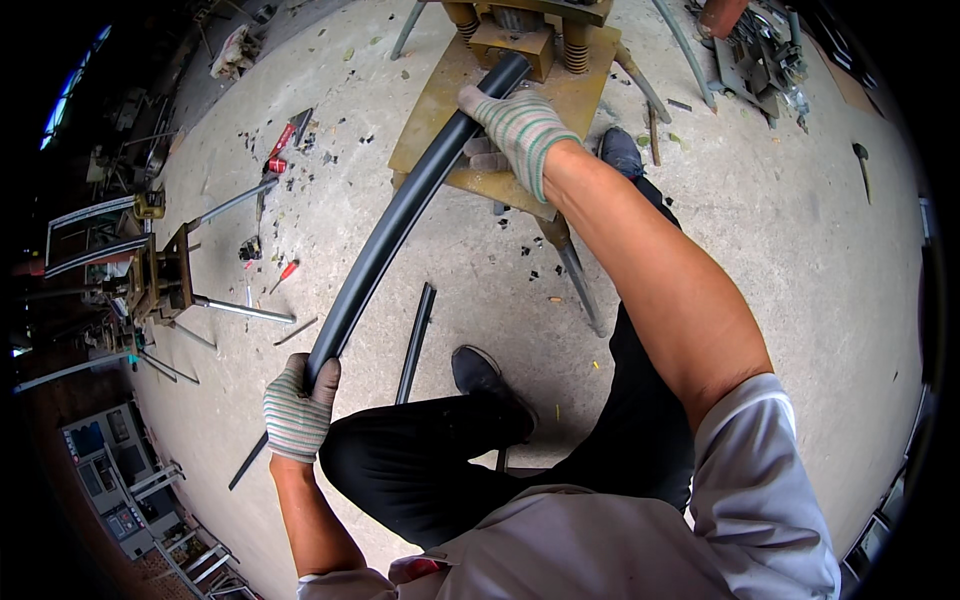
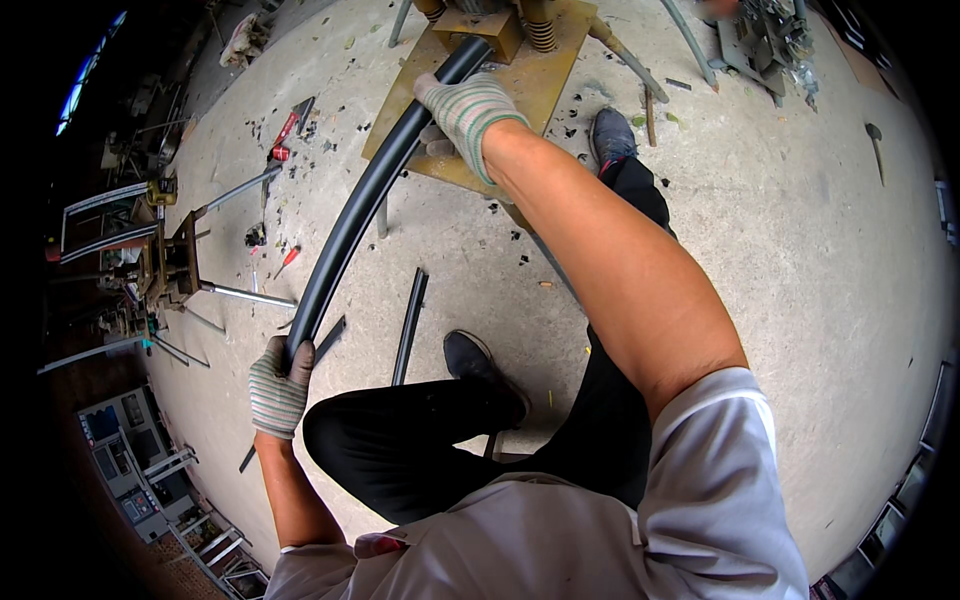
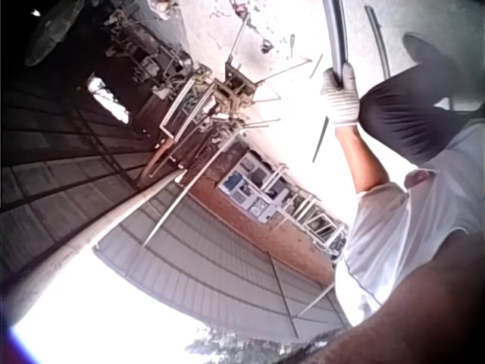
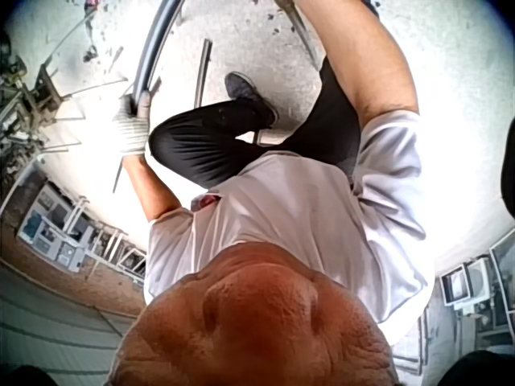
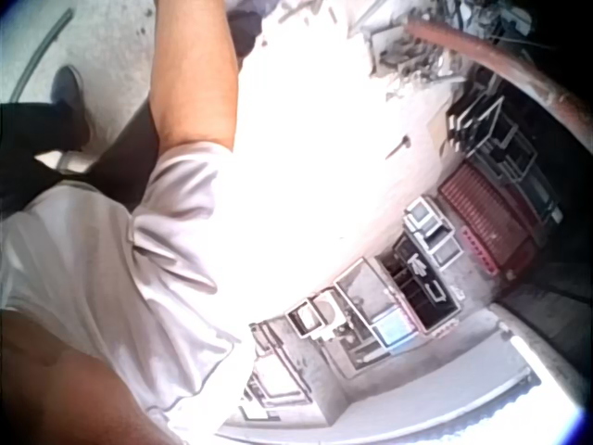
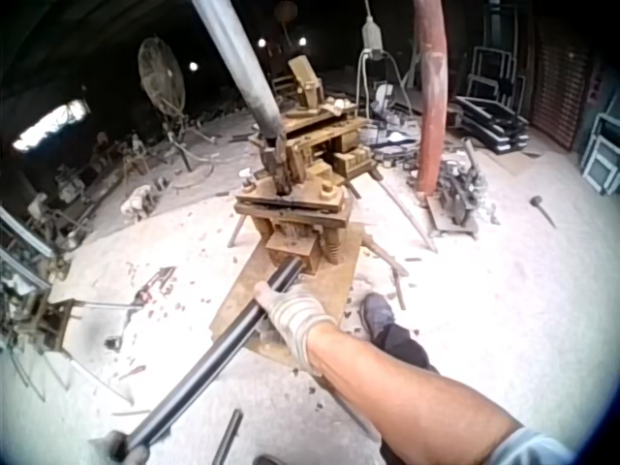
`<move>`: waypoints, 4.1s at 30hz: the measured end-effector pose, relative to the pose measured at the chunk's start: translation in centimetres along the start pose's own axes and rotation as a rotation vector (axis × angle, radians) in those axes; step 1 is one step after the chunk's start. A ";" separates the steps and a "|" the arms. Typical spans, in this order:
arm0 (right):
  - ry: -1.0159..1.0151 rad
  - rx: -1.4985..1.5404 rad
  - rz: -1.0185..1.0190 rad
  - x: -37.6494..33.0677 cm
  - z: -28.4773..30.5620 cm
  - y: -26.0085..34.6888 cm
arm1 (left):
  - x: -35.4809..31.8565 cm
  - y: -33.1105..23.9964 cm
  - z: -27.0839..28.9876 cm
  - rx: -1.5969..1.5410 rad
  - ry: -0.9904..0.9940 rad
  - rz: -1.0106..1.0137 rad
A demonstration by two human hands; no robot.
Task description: The person measures and cuts black metal profiles using a miter saw, then moves to a bending machine to bend the cut pieces. The person handles the profiles and tools directly, performing repetitive cutting and bending operations.
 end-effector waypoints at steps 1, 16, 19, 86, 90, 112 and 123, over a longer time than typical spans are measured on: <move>0.001 -0.003 -0.004 0.0 -0.1 0.0 | 0.1 0.0 0.0 0.008 0.005 0.004; 0.015 -0.047 -0.015 0.5 -0.2 0.1 | 0.5 0.9 -0.4 -0.033 0.004 -0.004; -0.025 -0.039 0.010 0.1 -0.1 0.2 | 0.5 0.9 -0.4 -0.035 0.007 -0.002; -0.032 -0.056 -0.028 0.6 -0.2 0.1 | 0.8 1.3 -1.4 -0.039 0.000 0.036; -0.039 -0.028 -0.007 0.7 -0.2 0.1 | 1.3 1.4 -1.1 -0.028 -0.017 0.011; -0.029 -0.049 -0.012 0.8 -0.4 0.1 | 0.8 0.7 -0.9 -0.052 -0.031 0.018; -0.021 -0.063 -0.015 0.7 -0.4 0.1 | 0.5 1.6 -1.6 -0.038 -0.045 0.019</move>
Point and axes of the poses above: each hand's wrist, its own x-axis towards the middle knuckle, its own z-axis out of the back of the hand, y = z × x, the point moved 9 cm from there along x, towards the middle knuckle, and after that the axes turned 5 degrees about y, right-handed, at the moved point
